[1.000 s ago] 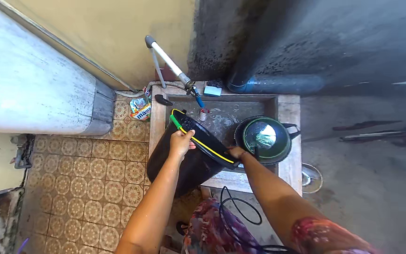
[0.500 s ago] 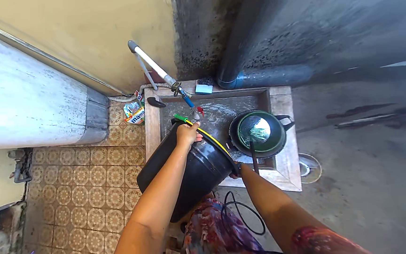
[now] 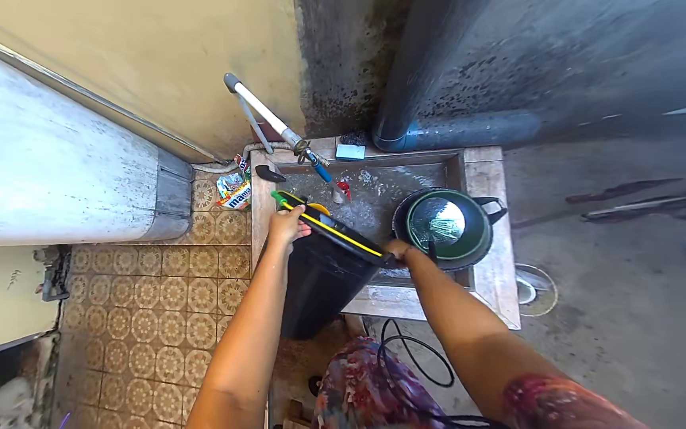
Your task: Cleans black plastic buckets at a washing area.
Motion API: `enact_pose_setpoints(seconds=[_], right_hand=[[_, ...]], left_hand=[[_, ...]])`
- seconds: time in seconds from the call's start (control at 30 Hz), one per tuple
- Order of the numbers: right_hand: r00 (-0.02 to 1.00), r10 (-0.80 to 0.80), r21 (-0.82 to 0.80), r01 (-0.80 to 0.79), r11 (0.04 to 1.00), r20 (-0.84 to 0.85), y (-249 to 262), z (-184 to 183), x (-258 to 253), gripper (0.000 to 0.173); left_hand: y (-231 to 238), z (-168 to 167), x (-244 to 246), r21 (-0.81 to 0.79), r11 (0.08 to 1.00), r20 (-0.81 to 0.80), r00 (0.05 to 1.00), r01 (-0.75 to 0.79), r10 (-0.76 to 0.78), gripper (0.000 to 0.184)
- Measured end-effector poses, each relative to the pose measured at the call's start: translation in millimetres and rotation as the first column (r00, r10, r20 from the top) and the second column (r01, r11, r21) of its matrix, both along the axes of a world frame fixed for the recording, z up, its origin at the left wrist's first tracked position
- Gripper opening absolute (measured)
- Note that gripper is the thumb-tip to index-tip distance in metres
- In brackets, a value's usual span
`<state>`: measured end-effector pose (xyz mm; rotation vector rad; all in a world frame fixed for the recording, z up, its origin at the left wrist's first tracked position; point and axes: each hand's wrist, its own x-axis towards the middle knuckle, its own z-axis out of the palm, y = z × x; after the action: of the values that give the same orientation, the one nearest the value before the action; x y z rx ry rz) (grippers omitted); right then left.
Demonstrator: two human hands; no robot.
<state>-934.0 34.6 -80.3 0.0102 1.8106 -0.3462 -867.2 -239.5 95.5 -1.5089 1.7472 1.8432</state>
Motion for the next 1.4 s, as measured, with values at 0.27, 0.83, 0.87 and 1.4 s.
enact_pose_setpoints(seconds=[0.27, 0.83, 0.87, 1.4], right_hand=[[0.779, -0.514, -0.251, 0.450, 0.857, -0.359, -23, 59, -86, 0.046], [0.459, -0.862, -0.718, 0.525, 0.458, -0.214, -48, 67, -1, 0.013], [0.463, -0.866, -0.727, 0.527, 0.441, -0.189, -42, 67, 5, 0.014], [0.375, -0.918, -0.533, 0.755, 0.382, -0.127, -32, 63, 48, 0.040]], left_hand=[[-39, -64, 68, -0.025, 0.965, 0.108, 0.959, -0.263, 0.264, 0.035], [17, -132, 97, 0.260, 0.902, 0.163, 0.936, -0.345, 0.312, 0.049], [17, -136, 101, 0.247, 0.896, 0.168, 0.927, -0.368, 0.334, 0.050], [-11, -87, 112, -0.091, 0.974, 0.123, 0.968, -0.207, 0.217, 0.041]])
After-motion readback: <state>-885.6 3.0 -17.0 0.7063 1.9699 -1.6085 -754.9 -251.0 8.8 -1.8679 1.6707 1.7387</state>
